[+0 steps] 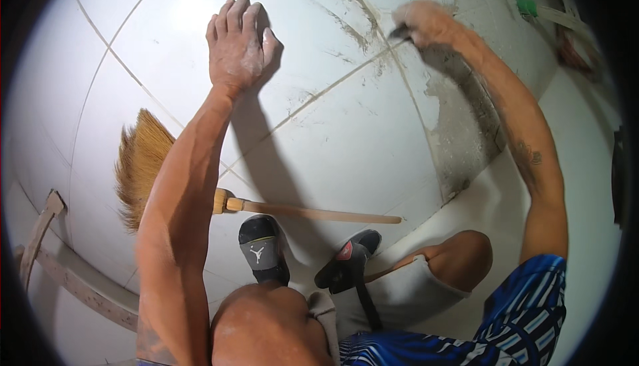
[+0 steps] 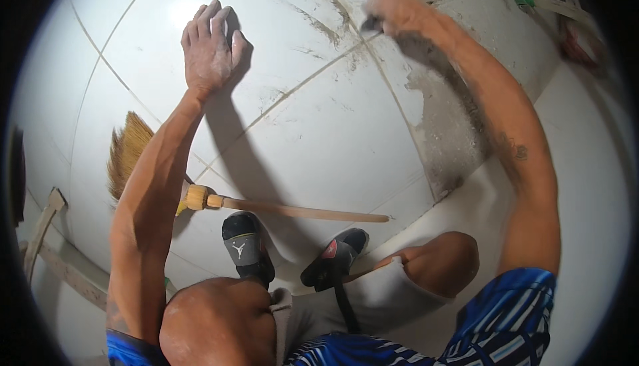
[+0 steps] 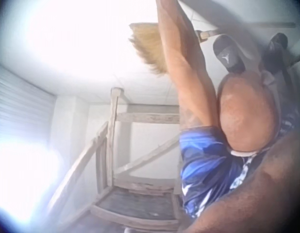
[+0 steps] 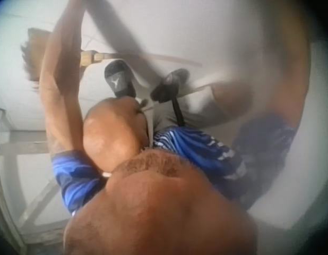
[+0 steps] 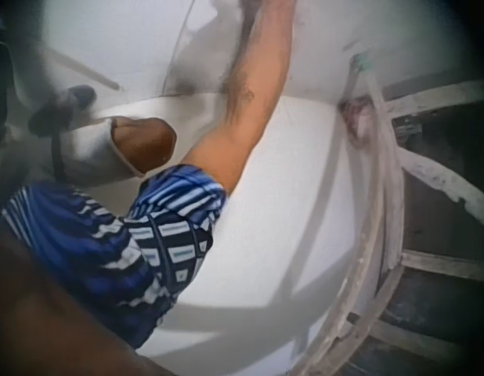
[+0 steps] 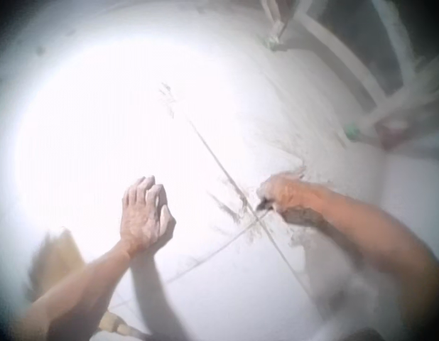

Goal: The person applies grout to the joints between floor tiles using a small metal scraper. They repeatedly spread the paste along the seams and scrape away excess material from the surface of the tiles.

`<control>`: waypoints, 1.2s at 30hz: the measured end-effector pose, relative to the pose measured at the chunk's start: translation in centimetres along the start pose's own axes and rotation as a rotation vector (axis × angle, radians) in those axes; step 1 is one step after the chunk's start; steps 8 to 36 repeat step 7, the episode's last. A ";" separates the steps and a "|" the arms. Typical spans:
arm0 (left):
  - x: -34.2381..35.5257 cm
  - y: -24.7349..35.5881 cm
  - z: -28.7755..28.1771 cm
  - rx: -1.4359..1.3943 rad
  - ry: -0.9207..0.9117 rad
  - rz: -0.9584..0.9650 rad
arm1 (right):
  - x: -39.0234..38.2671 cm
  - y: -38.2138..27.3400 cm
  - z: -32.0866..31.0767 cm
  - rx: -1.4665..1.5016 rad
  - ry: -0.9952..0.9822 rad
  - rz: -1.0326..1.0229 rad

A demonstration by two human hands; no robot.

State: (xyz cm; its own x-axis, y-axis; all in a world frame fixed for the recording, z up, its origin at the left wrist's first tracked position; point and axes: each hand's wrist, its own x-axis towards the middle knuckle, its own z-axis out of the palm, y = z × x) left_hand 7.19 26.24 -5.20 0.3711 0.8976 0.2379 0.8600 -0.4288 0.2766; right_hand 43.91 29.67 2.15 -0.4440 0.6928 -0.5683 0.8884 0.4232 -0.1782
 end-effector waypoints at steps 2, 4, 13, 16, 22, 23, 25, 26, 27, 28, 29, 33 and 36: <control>-0.6 -0.5 0.1 -0.029 0.013 0.019 | -0.3 -0.8 0.2 -0.024 -0.021 -0.224; -0.7 -0.4 0.2 -0.034 0.010 0.020 | -0.3 0.6 -0.4 -0.009 0.090 -0.183; -0.3 0.1 0.5 -0.038 -0.001 0.021 | -0.7 2.0 0.2 -0.226 -0.094 -0.107; -0.3 0.1 0.5 -0.038 -0.001 0.021 | -0.7 2.0 0.2 -0.226 -0.094 -0.107; -0.3 0.1 0.5 -0.038 -0.001 0.021 | -0.7 2.0 0.2 -0.226 -0.094 -0.107; -0.3 0.1 0.5 -0.038 -0.001 0.021 | -0.7 2.0 0.2 -0.226 -0.094 -0.107; -0.3 0.1 0.5 -0.038 -0.001 0.021 | -0.7 2.0 0.2 -0.226 -0.094 -0.107; -0.3 0.1 0.5 -0.038 -0.001 0.021 | -0.7 2.0 0.2 -0.226 -0.094 -0.107; -0.3 0.1 0.5 -0.038 -0.001 0.021 | -0.7 2.0 0.2 -0.226 -0.094 -0.107; -0.3 0.1 0.5 -0.038 -0.001 0.021 | -0.7 2.0 0.2 -0.226 -0.094 -0.107; -0.3 0.1 0.5 -0.038 -0.001 0.021 | -0.7 2.0 0.2 -0.226 -0.094 -0.107; -0.3 0.1 0.5 -0.038 -0.001 0.021 | -0.7 2.0 0.2 -0.226 -0.094 -0.107; -0.3 0.1 0.5 -0.038 -0.001 0.021 | -0.7 2.0 0.2 -0.226 -0.094 -0.107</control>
